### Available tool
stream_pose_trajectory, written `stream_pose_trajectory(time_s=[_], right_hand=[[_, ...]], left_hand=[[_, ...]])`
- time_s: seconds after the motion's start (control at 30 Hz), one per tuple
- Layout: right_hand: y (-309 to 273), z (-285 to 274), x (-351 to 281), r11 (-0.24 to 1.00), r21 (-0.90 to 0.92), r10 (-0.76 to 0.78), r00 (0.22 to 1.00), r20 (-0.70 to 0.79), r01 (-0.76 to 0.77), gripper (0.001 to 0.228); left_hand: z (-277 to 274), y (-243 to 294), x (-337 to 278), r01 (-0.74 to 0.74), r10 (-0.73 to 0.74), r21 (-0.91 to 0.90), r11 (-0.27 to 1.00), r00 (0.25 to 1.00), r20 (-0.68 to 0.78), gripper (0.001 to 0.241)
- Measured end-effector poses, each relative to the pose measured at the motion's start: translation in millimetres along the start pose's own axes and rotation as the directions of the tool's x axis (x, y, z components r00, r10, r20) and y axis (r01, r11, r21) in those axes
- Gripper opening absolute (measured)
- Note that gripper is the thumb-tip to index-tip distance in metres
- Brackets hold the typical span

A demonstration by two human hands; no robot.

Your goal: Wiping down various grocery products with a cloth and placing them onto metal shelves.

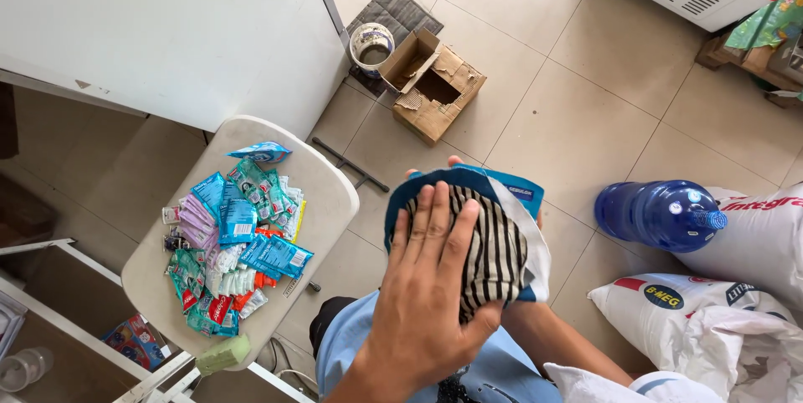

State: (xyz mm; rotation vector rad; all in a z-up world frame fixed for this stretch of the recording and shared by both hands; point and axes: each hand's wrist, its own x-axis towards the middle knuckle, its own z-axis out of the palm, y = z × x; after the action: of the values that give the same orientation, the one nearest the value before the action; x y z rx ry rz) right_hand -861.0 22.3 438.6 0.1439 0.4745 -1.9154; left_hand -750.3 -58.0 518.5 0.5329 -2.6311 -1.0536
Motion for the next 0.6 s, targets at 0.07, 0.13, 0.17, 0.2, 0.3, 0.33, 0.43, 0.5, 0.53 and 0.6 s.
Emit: stream_pose_trajectory(time_s=[0.07, 0.13, 0.17, 0.2, 0.3, 0.33, 0.43, 0.5, 0.53, 0.6], right_hand=[[-2.3, 10.5, 0.0, 0.994, 0.101, -0.042, 0.991, 0.129, 0.029, 0.092], [3.4, -27.8, -7.6, 0.998, 0.033, -0.063, 0.997, 0.047, 0.061, 0.091], [5.9, -46.8, -12.1, 0.995, -0.039, -0.092, 0.995, -0.033, 0.091, 0.089], [9.1, -57.4, -13.7, 0.995, -0.039, -0.091, 0.995, -0.031, 0.090, 0.089], [13.1, -59.9, -17.1, 0.977, -0.207, -0.082, 0.991, -0.103, 0.059, 0.088], [9.1, -41.5, -14.5, 0.956, -0.290, -0.075, 0.994, -0.078, 0.049, 0.085], [9.9, -46.6, -13.1, 0.954, -0.291, -0.066, 0.997, 0.039, 0.074, 0.081], [14.4, -62.7, -15.5, 0.974, -0.206, -0.071, 0.989, 0.127, 0.096, 0.079], [15.9, -66.8, -15.6, 0.990, -0.096, -0.084, 0.986, 0.146, 0.099, 0.077], [14.7, -62.5, -13.7, 0.995, 0.013, -0.100, 0.981, 0.165, 0.099, 0.075]], left_hand=[[0.1, 0.2, -4.5, 0.031, -0.031, -0.069, 0.997, 1.000, 0.002, 0.090], [-1.6, -2.6, -3.7, 0.054, -0.055, -0.063, 0.997, 0.998, -0.015, 0.090], [-2.3, -3.4, -3.4, 0.074, -0.076, -0.059, 0.995, 0.997, -0.033, 0.089], [-0.8, -2.3, -2.5, 0.074, -0.076, -0.059, 0.996, 0.997, -0.034, 0.089], [2.1, 0.3, -3.7, 0.081, -0.081, 0.006, 0.997, 0.994, -0.076, 0.089], [2.6, -0.1, -4.8, 0.074, -0.075, -0.015, 0.997, 0.996, -0.058, 0.090], [1.0, -3.5, -4.4, 0.067, -0.067, -0.008, 0.998, 0.997, -0.049, 0.089], [-0.8, -3.6, -2.7, 0.071, -0.070, 0.017, 0.997, 0.996, -0.056, 0.087], [-1.7, -3.1, -0.2, 0.073, -0.071, 0.021, 0.997, 0.994, -0.084, 0.087], [-1.8, -1.0, 2.9, 0.074, -0.071, 0.025, 0.997, 0.991, -0.113, 0.086]])
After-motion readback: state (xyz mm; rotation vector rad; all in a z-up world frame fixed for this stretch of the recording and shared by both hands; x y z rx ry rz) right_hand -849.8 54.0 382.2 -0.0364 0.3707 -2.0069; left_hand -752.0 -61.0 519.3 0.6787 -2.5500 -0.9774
